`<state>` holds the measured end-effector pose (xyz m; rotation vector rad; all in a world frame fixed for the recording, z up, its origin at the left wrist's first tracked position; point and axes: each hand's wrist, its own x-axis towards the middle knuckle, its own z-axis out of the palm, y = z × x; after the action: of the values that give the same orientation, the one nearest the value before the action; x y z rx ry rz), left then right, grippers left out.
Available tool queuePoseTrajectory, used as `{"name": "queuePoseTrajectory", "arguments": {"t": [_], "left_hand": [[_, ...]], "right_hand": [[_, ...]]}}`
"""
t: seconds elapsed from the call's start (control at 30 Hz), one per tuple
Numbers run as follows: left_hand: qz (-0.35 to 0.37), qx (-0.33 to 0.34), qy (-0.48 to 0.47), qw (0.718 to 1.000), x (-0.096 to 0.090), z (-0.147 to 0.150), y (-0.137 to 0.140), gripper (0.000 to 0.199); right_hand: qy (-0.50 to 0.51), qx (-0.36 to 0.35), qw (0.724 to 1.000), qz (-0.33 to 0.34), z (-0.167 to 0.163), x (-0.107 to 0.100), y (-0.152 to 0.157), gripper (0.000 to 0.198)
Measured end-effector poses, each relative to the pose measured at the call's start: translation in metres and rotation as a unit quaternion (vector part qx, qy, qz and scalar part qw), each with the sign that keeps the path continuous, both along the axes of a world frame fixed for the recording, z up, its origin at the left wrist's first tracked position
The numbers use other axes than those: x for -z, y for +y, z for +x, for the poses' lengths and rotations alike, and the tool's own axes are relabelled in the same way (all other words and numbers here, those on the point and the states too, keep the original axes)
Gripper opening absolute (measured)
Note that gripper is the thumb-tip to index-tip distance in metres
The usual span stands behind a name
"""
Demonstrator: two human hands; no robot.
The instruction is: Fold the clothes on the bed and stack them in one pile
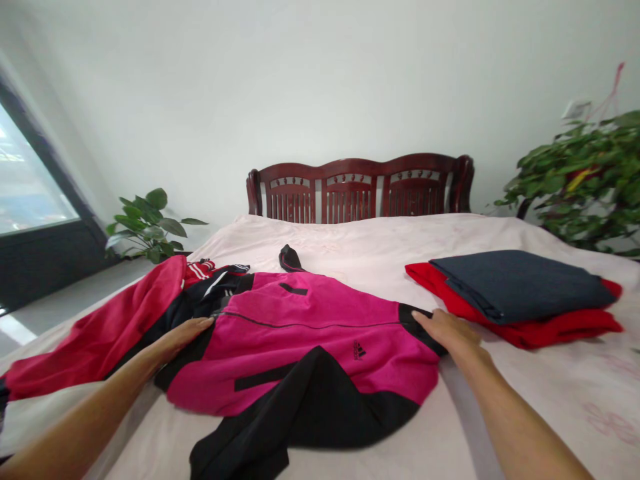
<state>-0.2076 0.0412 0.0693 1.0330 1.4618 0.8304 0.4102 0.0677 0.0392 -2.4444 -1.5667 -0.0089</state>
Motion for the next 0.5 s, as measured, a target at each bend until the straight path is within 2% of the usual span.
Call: {"name": "queuePoseTrajectory", "arguments": {"t": [0.1, 0.17, 0.23, 0.3, 0.33, 0.4, 0.5], "left_hand": [[-0.014, 0.001, -0.058, 0.998, 0.002, 0.015, 0.006, 0.054], [0.0, 0.024, -0.09, 0.996, 0.004, 0.016, 0.009, 0.059], [0.043, 0.017, -0.07, 0.996, 0.007, 0.013, 0.013, 0.065], [0.123, -0.023, 0.019, 0.992, 0.01, 0.009, 0.018, 0.065], [0.169, -0.046, 0.087, 0.981, 0.012, 0.009, 0.021, 0.062], [0.239, -0.066, 0.232, 0.941, 0.018, 0.012, 0.025, 0.055], [0.238, -0.024, 0.386, 0.891, 0.025, 0.021, 0.022, 0.052]], "right_hand": [[0.014, -0.012, 0.998, -0.063, -0.028, -0.008, -0.008, 0.053], [-0.002, -0.046, 0.998, -0.038, -0.04, -0.014, -0.017, 0.043], [-0.041, -0.074, 0.996, 0.01, -0.04, -0.02, -0.024, 0.037], [-0.061, -0.06, 0.995, 0.058, -0.032, -0.022, -0.027, 0.036], [-0.058, -0.037, 0.995, 0.07, -0.026, -0.021, -0.028, 0.037], [-0.04, 0.006, 0.998, 0.053, -0.016, -0.015, -0.027, 0.035], [-0.031, 0.011, 0.999, -0.001, -0.008, 0.0, -0.027, 0.033]]}}
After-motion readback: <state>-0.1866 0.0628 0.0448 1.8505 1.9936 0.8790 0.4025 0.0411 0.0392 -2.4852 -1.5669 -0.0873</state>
